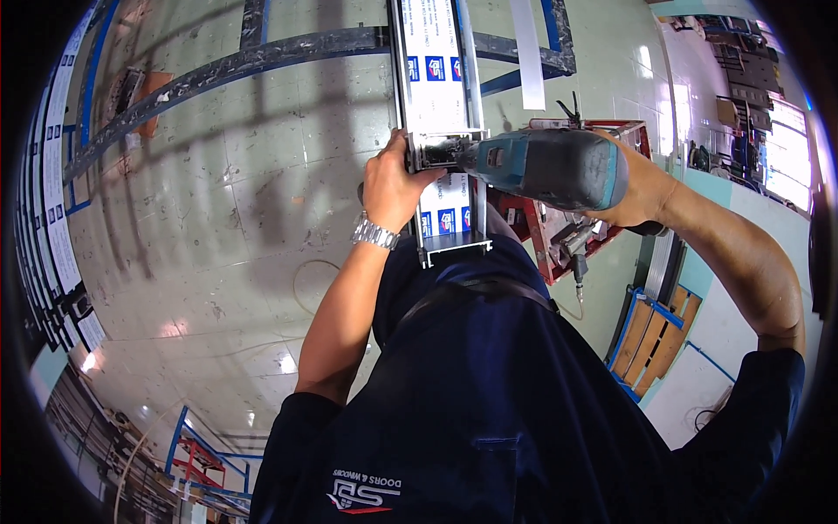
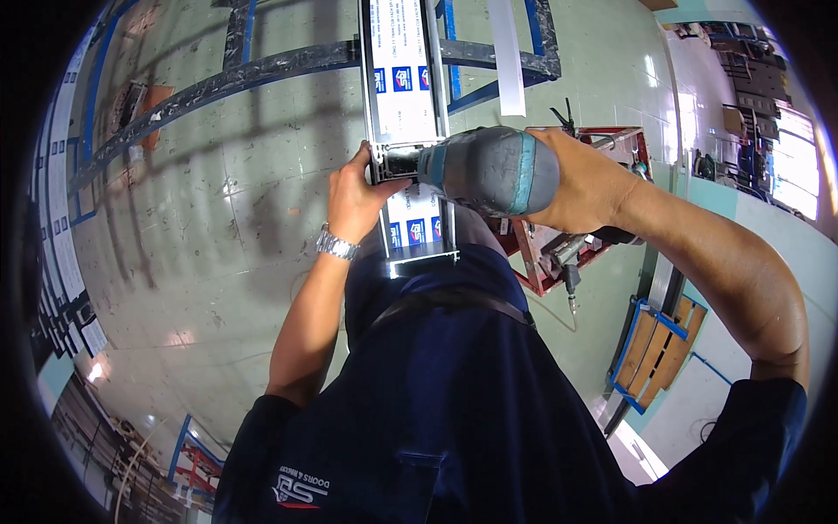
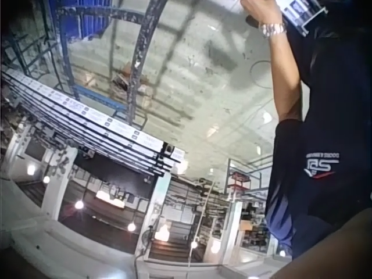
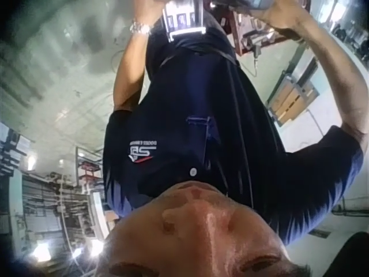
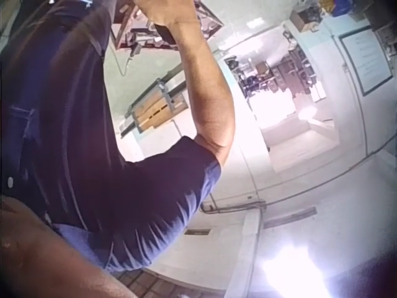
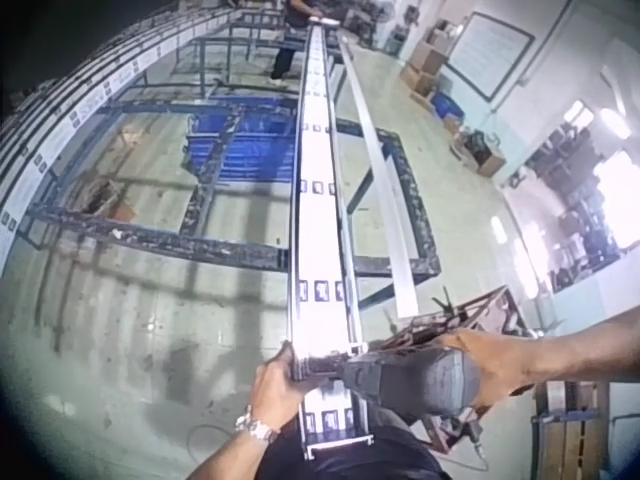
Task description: The person assembles metal brackets onto a long metal frame by securing them with screws using a power drill and an impact driver.
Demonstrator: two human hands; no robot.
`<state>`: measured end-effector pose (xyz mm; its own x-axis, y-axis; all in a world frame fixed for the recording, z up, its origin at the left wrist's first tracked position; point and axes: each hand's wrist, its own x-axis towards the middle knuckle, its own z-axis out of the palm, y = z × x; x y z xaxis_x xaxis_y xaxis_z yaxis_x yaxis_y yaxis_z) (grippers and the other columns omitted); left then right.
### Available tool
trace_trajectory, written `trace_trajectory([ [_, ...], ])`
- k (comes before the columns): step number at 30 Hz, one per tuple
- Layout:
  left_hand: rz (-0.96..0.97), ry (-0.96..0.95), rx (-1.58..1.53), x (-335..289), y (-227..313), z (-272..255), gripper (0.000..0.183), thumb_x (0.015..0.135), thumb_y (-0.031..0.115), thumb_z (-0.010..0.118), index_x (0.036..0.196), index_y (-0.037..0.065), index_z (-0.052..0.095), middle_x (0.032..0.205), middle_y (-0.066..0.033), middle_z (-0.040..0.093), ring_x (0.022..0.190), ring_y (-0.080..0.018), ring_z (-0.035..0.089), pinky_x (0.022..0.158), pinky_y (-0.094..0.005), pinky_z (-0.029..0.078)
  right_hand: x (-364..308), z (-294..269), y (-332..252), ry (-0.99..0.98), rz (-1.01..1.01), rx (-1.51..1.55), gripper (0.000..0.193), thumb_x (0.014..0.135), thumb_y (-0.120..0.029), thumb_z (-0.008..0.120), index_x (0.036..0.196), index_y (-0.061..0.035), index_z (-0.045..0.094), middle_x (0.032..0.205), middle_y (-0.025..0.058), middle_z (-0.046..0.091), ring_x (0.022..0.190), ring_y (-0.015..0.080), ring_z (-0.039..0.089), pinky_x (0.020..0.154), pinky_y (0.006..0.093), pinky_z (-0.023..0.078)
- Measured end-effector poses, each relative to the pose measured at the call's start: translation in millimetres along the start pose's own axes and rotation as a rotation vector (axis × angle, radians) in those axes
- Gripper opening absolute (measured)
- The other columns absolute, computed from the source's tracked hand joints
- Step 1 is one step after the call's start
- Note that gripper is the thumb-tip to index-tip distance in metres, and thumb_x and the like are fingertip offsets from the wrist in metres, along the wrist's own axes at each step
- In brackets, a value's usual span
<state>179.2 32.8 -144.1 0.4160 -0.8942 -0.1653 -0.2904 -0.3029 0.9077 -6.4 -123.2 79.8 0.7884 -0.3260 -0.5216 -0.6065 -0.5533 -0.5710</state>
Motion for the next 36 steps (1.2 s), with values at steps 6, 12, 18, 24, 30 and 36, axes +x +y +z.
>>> trace_trajectory([
  [6, 0.019, -0.018, 0.032, 6.5, -2.1, -0.8, 0.067, 0.068, 0.019, 0.087, 0.124, -0.005, 0.06, 0.115, -0.0283, 0.066, 0.096, -0.0425, 0.068, 0.084, -0.0456, 0.056, -3.4, 9.2, 6.4, -0.082, 0.04, 0.073, 0.039, 0.077, -0.013, 0.076, 0.111, 0.0003, 0.062, 0.097, 0.0151, 0.068, 0.083, 0.0241, 0.064, 0.084, 0.0351, 0.054],
  [12, -0.059, -0.02, 0.042, 0.4, -3.9, -11.8, 0.071, 0.066, 0.02, 0.086, 0.126, -0.006, 0.058, 0.126, -0.029, 0.061, 0.107, -0.0411, 0.065, 0.092, -0.044, 0.053, -63.6, -32.5, -26.4, 0.097, 0.024, 0.302, 0.049, 0.08, -0.009, 0.082, 0.123, 0.0013, 0.063, 0.113, 0.014, 0.07, 0.094, 0.025, 0.071, 0.086, 0.0343, 0.056],
  [18, 0.022, -0.055, 0.01, 10.4, 10.5, 1.4, 0.058, 0.073, 0.022, 0.086, 0.12, -0.002, 0.062, 0.11, -0.0212, 0.071, 0.098, -0.0368, 0.07, 0.084, -0.0413, 0.055, -149.5, 17.8, 18.3, 0.573, -0.137, -0.325, 0.029, 0.081, -0.011, 0.081, 0.107, -0.0019, 0.071, 0.092, 0.0117, 0.072, 0.081, 0.0237, 0.07, 0.074, 0.037, 0.055],
  [24, -0.018, -0.147, 0.0, -1.2, -0.1, -9.7, 0.043, 0.078, 0.013, 0.082, 0.116, 0.0, 0.066, 0.104, -0.012, 0.075, 0.095, -0.0189, 0.07, 0.084, -0.0347, 0.054, -178.0, 156.1, 148.9, 0.755, 0.615, 0.242, 0.056, 0.074, -0.019, 0.075, 0.123, 0.0022, 0.059, 0.101, 0.0239, 0.069, 0.092, 0.0347, 0.069, 0.086, 0.0403, 0.053],
  [30, -0.11, -0.019, 0.108, -16.9, 10.8, -23.8, 0.074, 0.083, 0.014, 0.079, 0.146, -0.002, 0.043, 0.134, -0.0222, 0.059, 0.112, -0.0266, 0.065, 0.093, -0.0357, 0.052, -223.1, 221.1, 257.7, 0.875, 0.833, 0.313, 0.071, 0.073, -0.014, 0.074, 0.137, 0.0015, 0.048, 0.121, 0.031, 0.061, 0.113, 0.047, 0.059, 0.099, 0.0482, 0.049],
  [36, -0.016, 0.197, 0.165, -39.0, 114.8, 17.4, 0.073, 0.086, 0.008, 0.074, 0.15, -0.001, 0.039, 0.142, -0.022, 0.053, 0.112, -0.0263, 0.063, 0.093, -0.0366, 0.051, -252.2, 230.2, 413.5, 1.006, 0.949, 0.08, 0.088, 0.075, -0.011, 0.076, 0.151, -0.0064, 0.032, 0.116, 0.0267, 0.056, 0.109, 0.0465, 0.056, 0.097, 0.0507, 0.046],
])
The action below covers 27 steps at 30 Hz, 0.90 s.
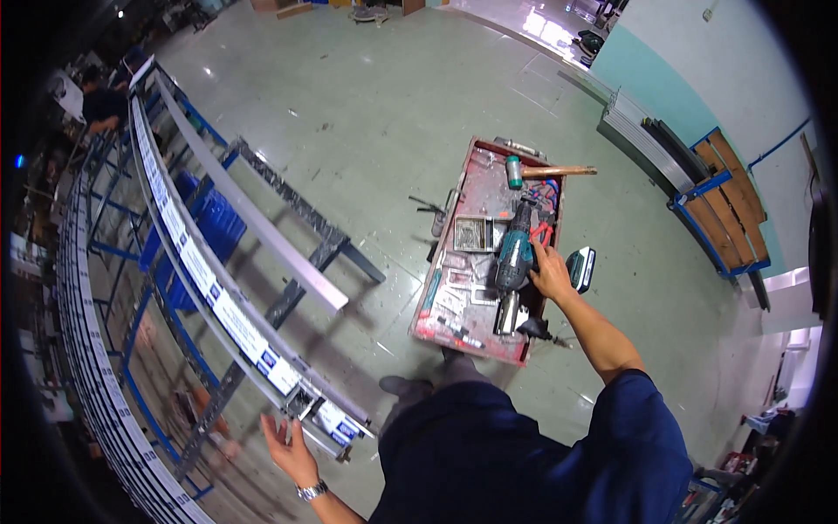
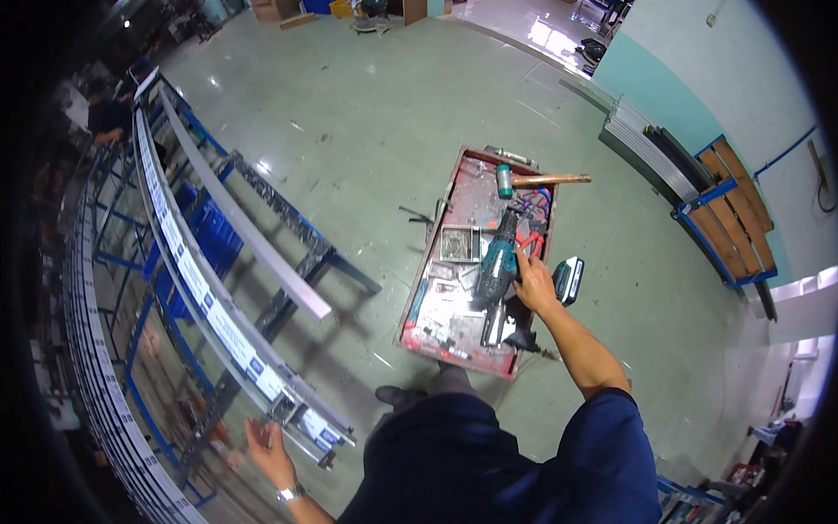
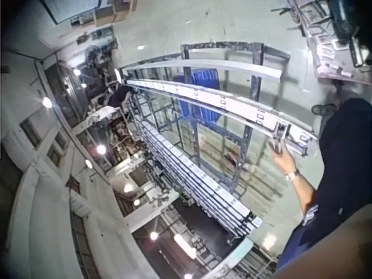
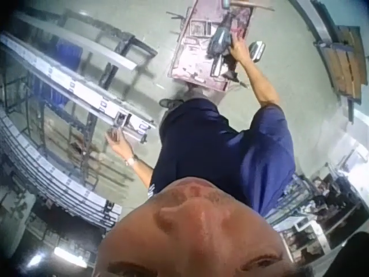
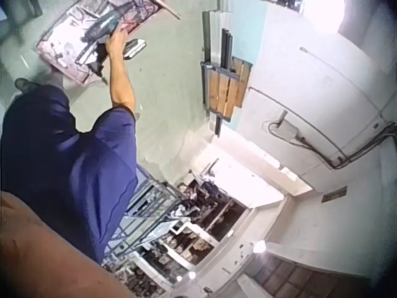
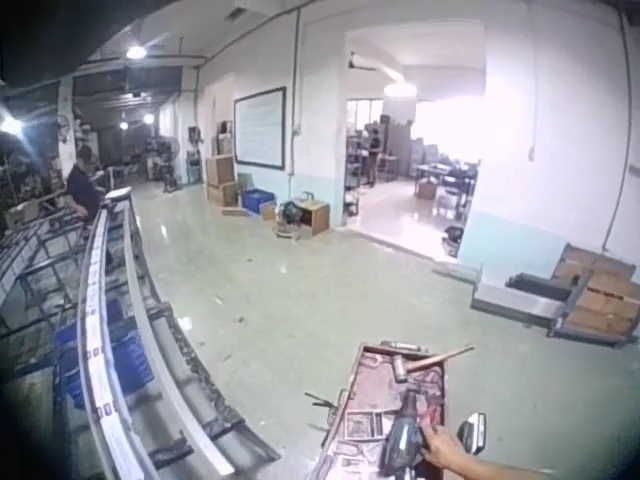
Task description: The person assembles metal brackets onto a long metal frame by securing them with screws using a power drill and an impact driver.
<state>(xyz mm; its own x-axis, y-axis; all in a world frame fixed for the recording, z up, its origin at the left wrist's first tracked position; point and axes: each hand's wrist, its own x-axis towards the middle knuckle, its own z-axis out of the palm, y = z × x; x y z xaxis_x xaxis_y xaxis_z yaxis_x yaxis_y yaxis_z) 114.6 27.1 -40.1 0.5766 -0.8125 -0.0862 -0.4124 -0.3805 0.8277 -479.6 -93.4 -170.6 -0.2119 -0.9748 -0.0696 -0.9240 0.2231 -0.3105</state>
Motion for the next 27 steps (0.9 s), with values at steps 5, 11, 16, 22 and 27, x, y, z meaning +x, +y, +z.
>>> trace_trajectory([
  [5, 0.091, -0.213, -0.008, -10.4, 49.9, 72.3, 0.065, 0.084, 0.003, 0.074, 0.144, 0.0, 0.049, 0.133, -0.0181, 0.061, 0.103, -0.0226, 0.066, 0.083, -0.0327, 0.055, 112.3, 27.1, 43.5, 0.17, -0.032, -0.107, 0.093, 0.074, -0.01, 0.078, 0.153, -0.0083, 0.03, 0.113, 0.0243, 0.056, 0.106, 0.0426, 0.056, 0.095, 0.0495, 0.045],
  [11, 0.424, -0.735, 0.238, -6.1, 114.6, 234.2, 0.047, 0.083, 0.02, 0.079, 0.125, 0.003, 0.066, 0.108, -0.0159, 0.073, 0.09, -0.022, 0.072, 0.075, -0.0338, 0.057, 195.8, 85.4, 76.9, 0.186, 0.044, -0.135, 0.087, 0.075, -0.006, 0.073, 0.153, -0.0139, 0.034, 0.11, 0.0234, 0.056, 0.102, 0.0409, 0.057, 0.089, 0.0516, 0.046],
  [16, 0.841, -0.974, 0.333, 1.5, 137.3, 377.5, 0.034, 0.089, 0.028, 0.07, 0.115, 0.005, 0.071, 0.106, -0.0183, 0.072, 0.096, -0.0374, 0.067, 0.087, -0.0441, 0.053, 222.4, 109.9, 70.2, 0.324, 0.003, -0.142, 0.061, 0.087, -0.002, 0.056, 0.146, -0.0161, 0.047, 0.103, 0.0172, 0.058, 0.098, 0.0335, 0.059, 0.087, 0.0459, 0.048],
  [22, 1.059, -0.992, 0.725, 12.7, 130.5, 519.1, 0.02, 0.092, 0.021, 0.06, 0.103, 0.009, 0.072, 0.1, -0.0142, 0.072, 0.096, -0.0348, 0.065, 0.084, -0.0483, 0.051, 178.5, 96.1, 52.1, 0.381, 0.043, 0.156, 0.07, 0.078, -0.007, 0.07, 0.144, -0.0064, 0.046, 0.131, 0.0255, 0.05, 0.121, 0.0426, 0.049, 0.105, 0.0498, 0.04],
  [27, 1.246, -0.988, 0.996, 31.6, 113.0, 574.0, 0.026, 0.093, 0.015, 0.048, 0.101, 0.008, 0.072, 0.105, -0.0127, 0.072, 0.108, -0.0283, 0.064, 0.09, -0.0471, 0.046, 16.0, 60.5, 20.0, 0.173, 0.076, 0.32, 0.051, 0.072, -0.005, 0.068, 0.122, -0.0023, 0.059, 0.113, 0.0213, 0.059, 0.105, 0.0402, 0.058, 0.092, 0.0487, 0.048],
])
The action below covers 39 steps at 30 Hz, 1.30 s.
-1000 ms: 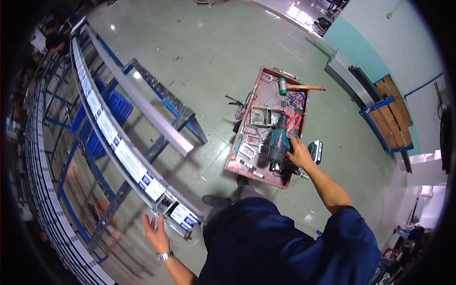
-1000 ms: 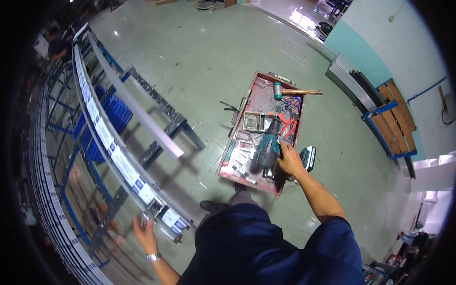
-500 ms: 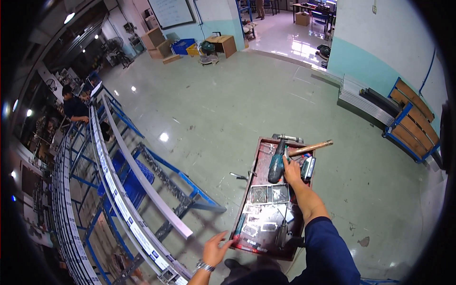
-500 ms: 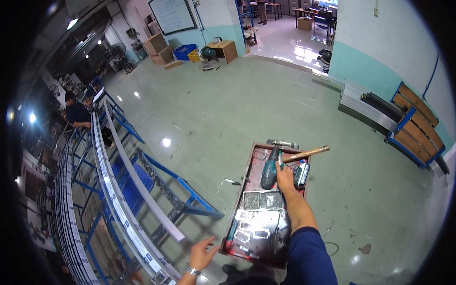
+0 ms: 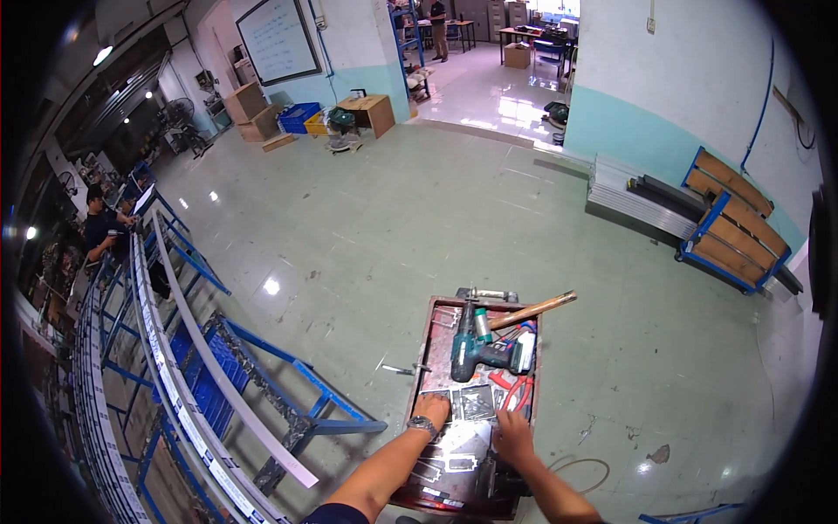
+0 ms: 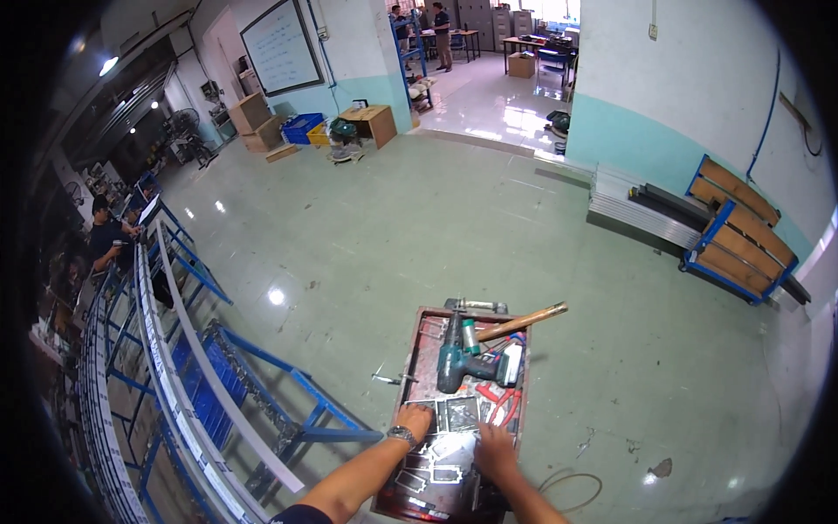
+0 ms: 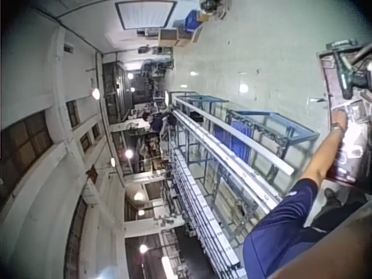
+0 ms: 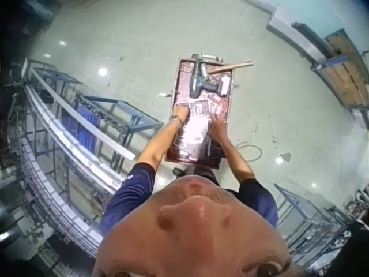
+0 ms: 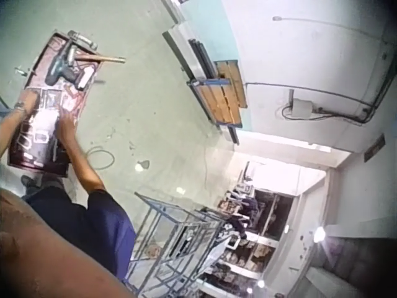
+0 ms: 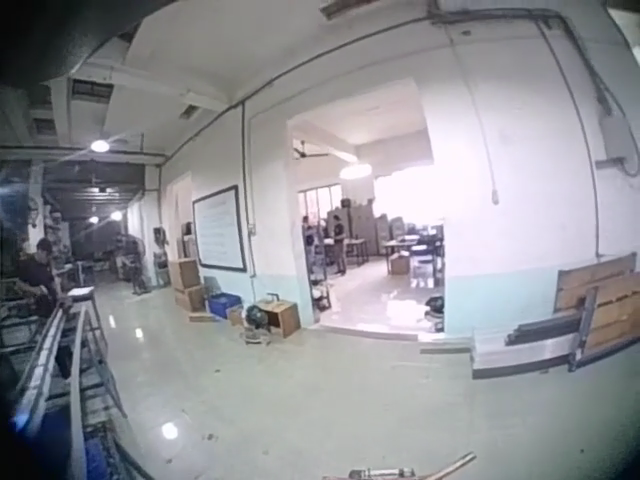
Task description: The person assembles metal brackets onto a long metal frame by securing them with screws using a power drill and an impact driver.
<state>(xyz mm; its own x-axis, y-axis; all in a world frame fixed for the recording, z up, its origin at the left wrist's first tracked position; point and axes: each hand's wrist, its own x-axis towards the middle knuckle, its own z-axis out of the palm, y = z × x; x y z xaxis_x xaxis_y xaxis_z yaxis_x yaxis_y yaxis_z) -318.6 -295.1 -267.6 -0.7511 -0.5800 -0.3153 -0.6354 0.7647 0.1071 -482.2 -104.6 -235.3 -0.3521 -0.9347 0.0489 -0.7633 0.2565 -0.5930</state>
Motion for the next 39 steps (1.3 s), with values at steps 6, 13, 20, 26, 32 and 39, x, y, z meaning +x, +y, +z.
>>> trace_trajectory([
  [6, 0.047, 0.011, 0.047, 13.2, -2.9, 34.6, 0.026, 0.094, 0.013, 0.047, 0.105, 0.007, 0.07, 0.107, -0.015, 0.07, 0.103, -0.0303, 0.068, 0.096, -0.0513, 0.041, -147.3, 11.6, 8.3, -0.08, 0.078, 0.005, 0.064, 0.068, -0.012, 0.068, 0.13, -0.0016, 0.055, 0.12, 0.0223, 0.056, 0.11, 0.0414, 0.056, 0.094, 0.0505, 0.047],
  [13, 0.013, -0.059, 0.086, 19.1, -6.0, 38.8, 0.025, 0.095, 0.016, 0.047, 0.101, 0.01, 0.07, 0.1, -0.0145, 0.072, 0.092, -0.0312, 0.071, 0.091, -0.0532, 0.047, -149.1, 28.5, 7.1, -0.202, 0.016, -0.125, 0.078, 0.068, -0.019, 0.069, 0.14, -0.0032, 0.044, 0.118, 0.0216, 0.055, 0.109, 0.0373, 0.057, 0.092, 0.0505, 0.044],
  [20, -0.034, -0.044, 0.039, 10.7, -4.1, 29.3, 0.027, 0.096, 0.018, 0.045, 0.102, 0.013, 0.071, 0.101, -0.0133, 0.073, 0.092, -0.0318, 0.072, 0.092, -0.0552, 0.045, -160.7, 44.8, 19.2, -0.258, 0.05, -0.184, 0.082, 0.073, -0.02, 0.07, 0.147, -0.0035, 0.038, 0.116, 0.0168, 0.055, 0.106, 0.0327, 0.057, 0.09, 0.0469, 0.045],
  [26, -0.07, -0.05, 0.025, 10.2, -0.7, 42.0, 0.027, 0.093, 0.017, 0.047, 0.102, 0.009, 0.071, 0.104, -0.0162, 0.071, 0.094, -0.0328, 0.071, 0.091, -0.055, 0.044, -155.9, 31.2, 7.4, -0.275, 0.12, -0.12, 0.073, 0.081, -0.011, 0.064, 0.148, -0.003, 0.037, 0.12, 0.0208, 0.054, 0.108, 0.0373, 0.055, 0.092, 0.046, 0.048],
  [32, -0.042, -0.016, -0.074, 13.2, -7.5, 26.3, 0.022, 0.091, 0.017, 0.053, 0.1, 0.005, 0.069, 0.099, -0.0185, 0.072, 0.091, -0.0356, 0.071, 0.081, -0.05, 0.053, -151.2, 42.1, 17.8, -0.167, -0.021, -0.26, 0.074, 0.075, -0.013, 0.065, 0.145, -0.0035, 0.041, 0.101, 0.0139, 0.057, 0.096, 0.0309, 0.057, 0.086, 0.046, 0.044],
  [39, -0.136, 0.235, -0.304, 0.9, -8.0, 10.8, 0.017, 0.09, 0.02, 0.061, 0.095, 0.008, 0.071, 0.095, -0.0182, 0.071, 0.089, -0.0377, 0.069, 0.078, -0.0502, 0.055, -149.1, 50.3, 23.9, -0.163, -0.069, -0.316, 0.075, 0.069, -0.018, 0.073, 0.138, -0.0059, 0.046, 0.097, 0.0132, 0.06, 0.091, 0.0312, 0.061, 0.077, 0.047, 0.044],
])
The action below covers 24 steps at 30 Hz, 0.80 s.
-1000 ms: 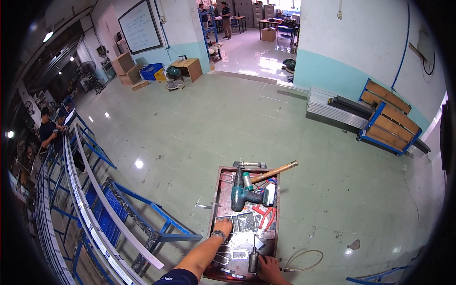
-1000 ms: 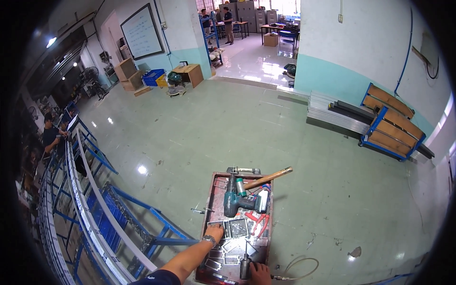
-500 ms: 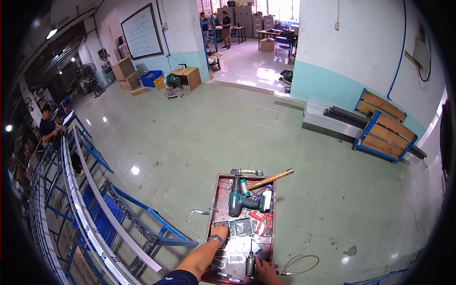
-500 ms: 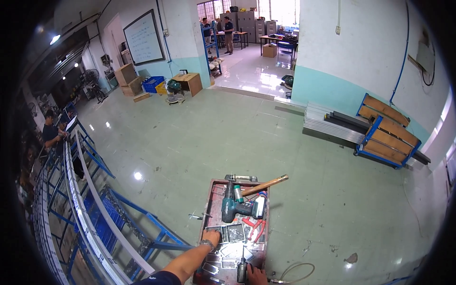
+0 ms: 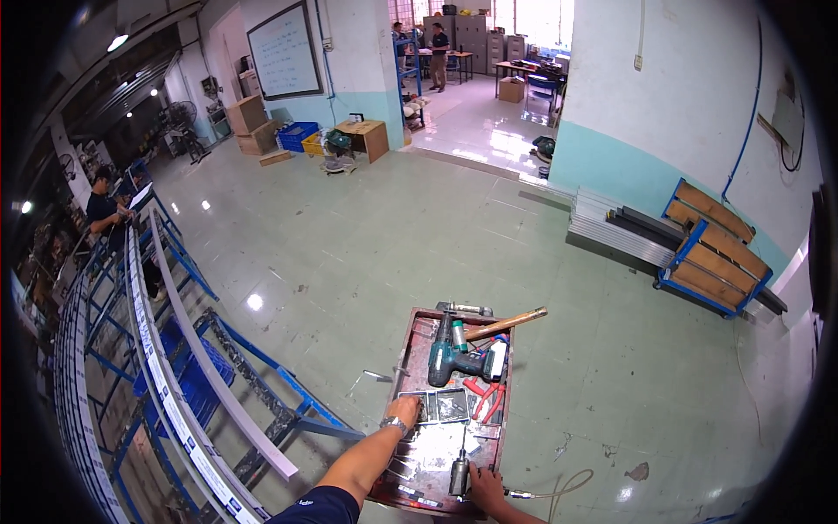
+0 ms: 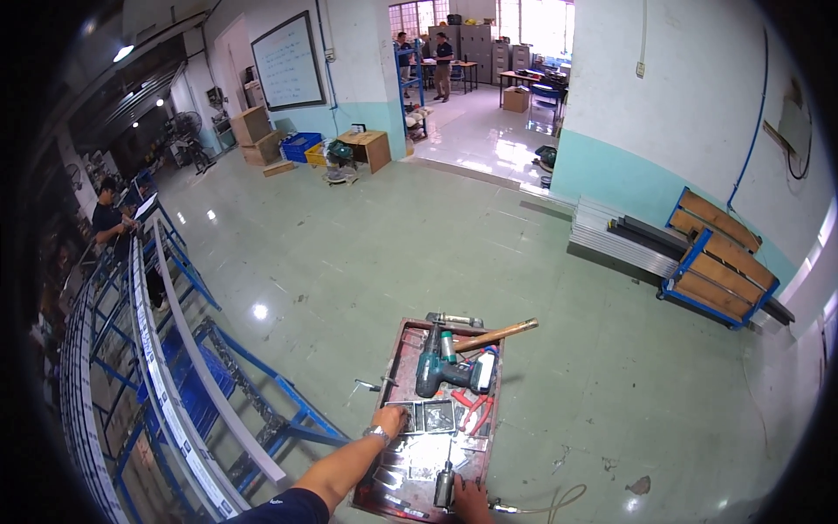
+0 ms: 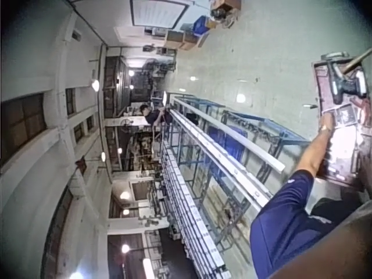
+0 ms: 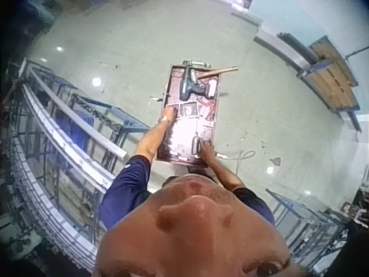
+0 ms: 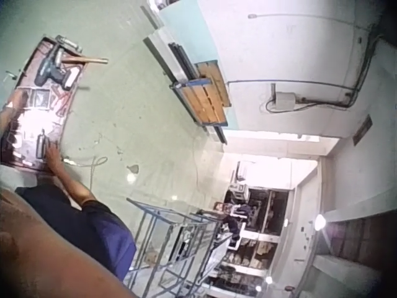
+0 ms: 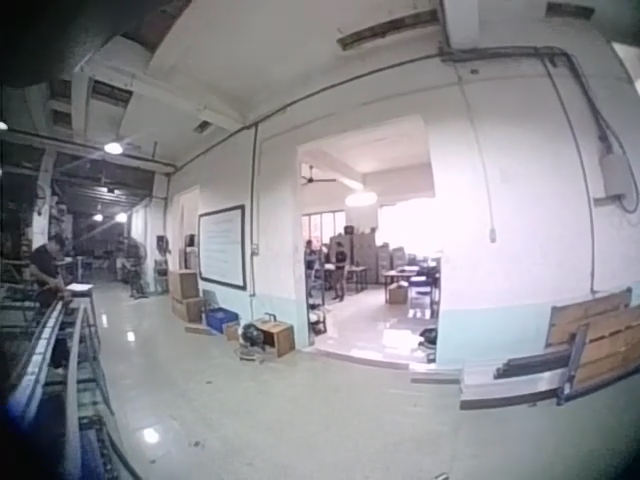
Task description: The person assembles metal brackets onto a long metal frame by securing them with screws using a power drill and an impact driver.
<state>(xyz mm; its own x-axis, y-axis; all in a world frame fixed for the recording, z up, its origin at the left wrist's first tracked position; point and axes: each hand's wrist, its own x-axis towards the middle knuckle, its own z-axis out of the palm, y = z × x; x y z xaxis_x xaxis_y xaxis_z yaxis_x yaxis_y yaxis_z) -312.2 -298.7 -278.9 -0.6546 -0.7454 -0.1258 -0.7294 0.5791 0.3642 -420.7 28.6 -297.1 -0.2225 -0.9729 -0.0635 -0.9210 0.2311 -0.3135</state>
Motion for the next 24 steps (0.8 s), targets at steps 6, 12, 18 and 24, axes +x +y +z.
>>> trace_trajectory([
  [6, -0.032, 0.232, -0.171, -21.6, 6.5, -10.5, 0.018, 0.09, 0.024, 0.065, 0.09, 0.009, 0.074, 0.089, -0.0205, 0.069, 0.087, -0.0409, 0.066, 0.077, -0.0513, 0.053, -14.5, 14.0, -1.2, -0.105, 0.074, 0.044, 0.074, 0.073, -0.014, 0.069, 0.142, -0.0063, 0.043, 0.106, 0.0184, 0.061, 0.101, 0.0367, 0.061, 0.085, 0.0518, 0.044],
  [12, -0.28, 0.085, -1.214, -36.2, 7.8, -49.1, 0.015, 0.095, 0.016, 0.061, 0.09, 0.003, 0.066, 0.073, -0.0098, 0.067, 0.056, -0.0212, 0.064, 0.053, -0.0362, 0.05, -5.0, -7.2, 17.1, -0.179, 0.003, 0.043, 0.078, 0.075, -0.011, 0.066, 0.147, -0.0011, 0.037, 0.119, 0.0253, 0.058, 0.112, 0.0424, 0.057, 0.098, 0.0556, 0.041],
  [18, -0.067, -0.023, -2.101, -162.4, 31.4, -156.6, 0.008, 0.099, 0.01, 0.057, 0.102, 0.002, 0.057, 0.099, -0.0107, 0.062, 0.111, -0.0336, 0.065, 0.095, -0.0612, 0.054, 22.5, -22.8, 8.8, -0.197, 0.017, 0.077, 0.085, 0.074, -0.007, 0.075, 0.147, -0.0002, 0.033, 0.113, 0.0232, 0.056, 0.105, 0.0408, 0.058, 0.093, 0.0517, 0.043],
  [24, -0.029, 0.233, -2.367, -341.8, 42.5, -174.3, 0.008, 0.102, 0.014, 0.054, 0.099, 0.006, 0.055, 0.1, -0.0063, 0.062, 0.106, -0.0262, 0.067, 0.093, -0.0586, 0.056, -6.0, -101.7, -11.9, -0.178, -0.045, 0.274, 0.079, 0.074, -0.006, 0.071, 0.145, 0.0009, 0.039, 0.123, 0.0261, 0.057, 0.113, 0.0404, 0.059, 0.094, 0.0493, 0.047],
])
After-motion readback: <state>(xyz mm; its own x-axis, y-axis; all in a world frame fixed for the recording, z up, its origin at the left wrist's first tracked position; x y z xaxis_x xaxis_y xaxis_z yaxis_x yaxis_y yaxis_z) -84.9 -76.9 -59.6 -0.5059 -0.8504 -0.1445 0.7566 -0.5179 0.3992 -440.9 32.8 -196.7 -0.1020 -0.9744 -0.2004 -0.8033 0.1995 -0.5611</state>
